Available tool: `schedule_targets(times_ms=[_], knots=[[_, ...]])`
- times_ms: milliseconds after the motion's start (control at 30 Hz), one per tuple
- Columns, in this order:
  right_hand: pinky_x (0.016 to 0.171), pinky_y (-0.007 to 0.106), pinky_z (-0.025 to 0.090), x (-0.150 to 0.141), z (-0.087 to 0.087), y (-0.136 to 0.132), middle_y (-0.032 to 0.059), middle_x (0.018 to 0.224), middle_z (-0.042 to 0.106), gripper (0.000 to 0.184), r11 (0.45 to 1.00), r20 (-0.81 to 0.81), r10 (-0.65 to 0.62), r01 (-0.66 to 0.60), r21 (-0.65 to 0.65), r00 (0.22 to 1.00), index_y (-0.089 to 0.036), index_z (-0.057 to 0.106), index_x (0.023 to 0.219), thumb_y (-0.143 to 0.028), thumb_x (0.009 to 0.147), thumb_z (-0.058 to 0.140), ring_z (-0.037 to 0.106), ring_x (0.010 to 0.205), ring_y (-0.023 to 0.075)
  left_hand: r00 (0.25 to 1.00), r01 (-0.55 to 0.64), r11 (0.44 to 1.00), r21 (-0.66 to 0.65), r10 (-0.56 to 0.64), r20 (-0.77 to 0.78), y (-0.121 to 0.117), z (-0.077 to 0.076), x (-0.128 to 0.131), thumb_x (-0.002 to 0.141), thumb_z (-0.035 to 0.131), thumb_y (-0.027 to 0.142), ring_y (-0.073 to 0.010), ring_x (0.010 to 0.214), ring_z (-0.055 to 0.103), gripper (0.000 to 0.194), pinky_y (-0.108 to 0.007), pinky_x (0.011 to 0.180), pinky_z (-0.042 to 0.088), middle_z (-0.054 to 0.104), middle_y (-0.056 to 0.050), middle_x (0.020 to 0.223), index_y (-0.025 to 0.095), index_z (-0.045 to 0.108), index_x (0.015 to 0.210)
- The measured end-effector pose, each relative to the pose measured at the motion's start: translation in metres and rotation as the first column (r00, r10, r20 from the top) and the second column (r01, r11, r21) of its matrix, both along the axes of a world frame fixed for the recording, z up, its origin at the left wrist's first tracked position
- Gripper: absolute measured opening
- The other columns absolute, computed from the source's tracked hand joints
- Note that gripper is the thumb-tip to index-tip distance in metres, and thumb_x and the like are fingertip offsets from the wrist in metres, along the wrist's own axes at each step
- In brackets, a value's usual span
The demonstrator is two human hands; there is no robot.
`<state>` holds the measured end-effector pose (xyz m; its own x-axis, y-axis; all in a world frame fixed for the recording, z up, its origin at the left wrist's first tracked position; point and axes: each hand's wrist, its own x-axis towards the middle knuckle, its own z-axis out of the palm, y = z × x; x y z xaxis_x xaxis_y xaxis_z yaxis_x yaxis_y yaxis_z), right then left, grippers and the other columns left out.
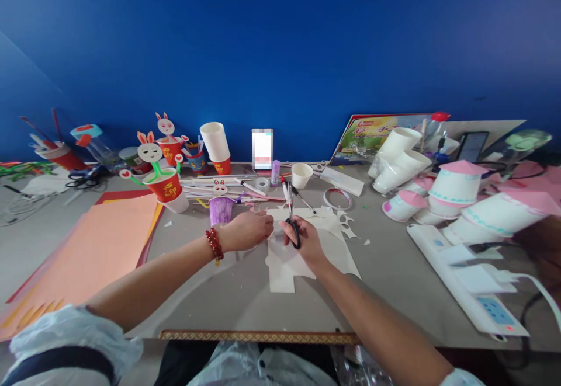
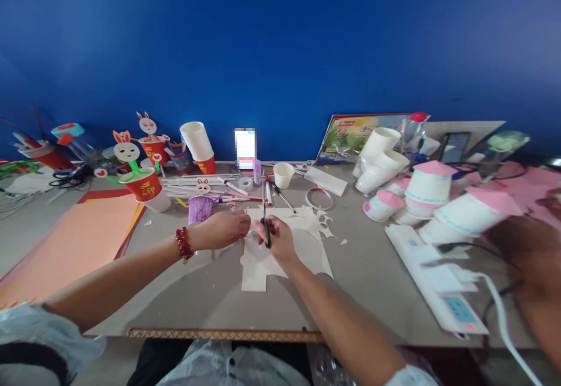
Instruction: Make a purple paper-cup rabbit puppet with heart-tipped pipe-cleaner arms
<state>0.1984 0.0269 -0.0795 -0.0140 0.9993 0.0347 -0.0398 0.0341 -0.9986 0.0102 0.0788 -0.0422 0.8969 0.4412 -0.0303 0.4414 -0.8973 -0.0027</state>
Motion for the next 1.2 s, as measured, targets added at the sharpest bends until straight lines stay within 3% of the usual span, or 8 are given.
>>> schedule_targets(times_ms=[133, 267, 333, 433, 533, 733, 1067, 1200], knots=[[0.050, 0.026, 0.037, -0.001, -0.003, 0.001, -0.0045, 0.047, 0.052, 0.042, 1.000, -0.017, -0.011, 0.011, 0.006, 1.000, -0.022, 0.047, 0.062, -0.051, 0.077, 0.074, 0.047, 0.047, 0.0129, 0.993, -0.104, 0.995, -0.013, 0.104, 0.056, 0.004, 0.010, -0.001, 0.091, 0.052, 0.018, -0.0204, 0.087, 0.062, 0.012, -0.030, 0.075, 0.049, 0.066, -0.007, 0.096, 0.017, 0.063, 0.089], [0.052, 0.027, 0.038, -0.002, -0.004, 0.001, -0.0049, 0.048, 0.052, 0.043, 1.000, -0.025, -0.020, 0.021, 0.013, 0.999, -0.022, 0.046, 0.062, -0.053, 0.077, 0.073, 0.048, 0.047, 0.0128, 0.919, -0.343, 0.939, 0.028, 0.329, 0.219, 0.006, 0.021, 0.002, 0.097, 0.040, 0.019, -0.0240, 0.103, 0.061, 0.025, -0.034, 0.083, 0.050, 0.064, -0.011, 0.111, 0.016, 0.057, 0.116], [0.052, 0.027, 0.038, -0.001, -0.003, 0.001, -0.0046, 0.048, 0.052, 0.043, 1.000, -0.025, -0.020, 0.020, 0.015, 1.000, -0.022, 0.046, 0.062, -0.054, 0.077, 0.071, 0.048, 0.048, 0.0130, 0.875, -0.432, 0.902, 0.010, 0.416, 0.247, 0.001, 0.020, 0.004, 0.096, 0.047, 0.023, -0.0260, 0.109, 0.060, 0.032, -0.035, 0.086, 0.050, 0.063, -0.012, 0.118, 0.017, 0.051, 0.127], [0.052, 0.026, 0.037, 0.000, -0.001, 0.000, -0.0040, 0.048, 0.053, 0.042, 1.000, -0.010, -0.006, 0.006, 0.012, 1.000, -0.022, 0.048, 0.062, -0.053, 0.078, 0.071, 0.048, 0.048, 0.0130, 0.925, -0.367, 0.929, -0.046, 0.370, 0.090, -0.010, 0.011, 0.005, 0.086, 0.066, 0.040, -0.0305, 0.109, 0.060, 0.043, -0.039, 0.088, 0.051, 0.062, -0.014, 0.117, 0.014, 0.056, 0.119], [0.050, 0.025, 0.036, 0.001, 0.000, 0.000, -0.0035, 0.048, 0.054, 0.041, 1.000, 0.046, 0.000, -0.001, 0.021, 0.999, -0.022, 0.048, 0.061, -0.052, 0.079, 0.070, 0.046, 0.048, 0.0128, 0.946, -0.325, 0.945, -0.028, 0.325, -0.017, -0.019, 0.001, 0.005, 0.085, 0.068, 0.047, -0.0323, 0.114, 0.058, 0.046, -0.041, 0.093, 0.049, 0.061, -0.017, 0.118, 0.012, 0.060, 0.113], [0.049, 0.024, 0.034, 0.002, 0.001, -0.001, -0.0036, 0.048, 0.054, 0.042, 1.000, 0.087, -0.018, 0.017, 0.017, 0.996, -0.021, 0.049, 0.061, -0.053, 0.080, 0.069, 0.045, 0.047, 0.0123, 0.951, -0.302, 0.953, 0.021, 0.303, -0.060, -0.020, 0.000, 0.009, 0.092, 0.058, 0.025, -0.0307, 0.113, 0.058, 0.021, -0.040, 0.093, 0.049, 0.062, -0.019, 0.117, 0.010, 0.064, 0.105], [0.047, 0.026, 0.035, 0.000, 0.003, -0.002, -0.0033, 0.047, 0.053, 0.043, 1.000, 0.041, 0.000, 0.001, -0.010, 0.999, -0.022, 0.049, 0.060, -0.054, 0.077, 0.071, 0.045, 0.046, 0.0132, 0.952, -0.298, 0.954, 0.003, 0.298, -0.064, -0.026, 0.005, 0.013, 0.083, 0.061, 0.019, -0.0350, 0.104, 0.063, 0.021, -0.037, 0.069, 0.054, 0.067, -0.021, 0.107, 0.008, 0.069, 0.100], [0.048, 0.026, 0.037, -0.001, 0.001, 0.000, -0.0035, 0.047, 0.052, 0.045, 1.000, 0.028, -0.003, 0.002, 0.016, 1.000, -0.022, 0.047, 0.059, -0.055, 0.077, 0.072, 0.047, 0.047, 0.0133, 0.935, -0.356, 0.934, -0.032, 0.356, -0.008, -0.021, 0.007, 0.016, 0.078, 0.059, 0.009, -0.0306, 0.086, 0.068, 0.015, -0.034, 0.064, 0.052, 0.070, -0.018, 0.090, 0.008, 0.069, 0.089]])
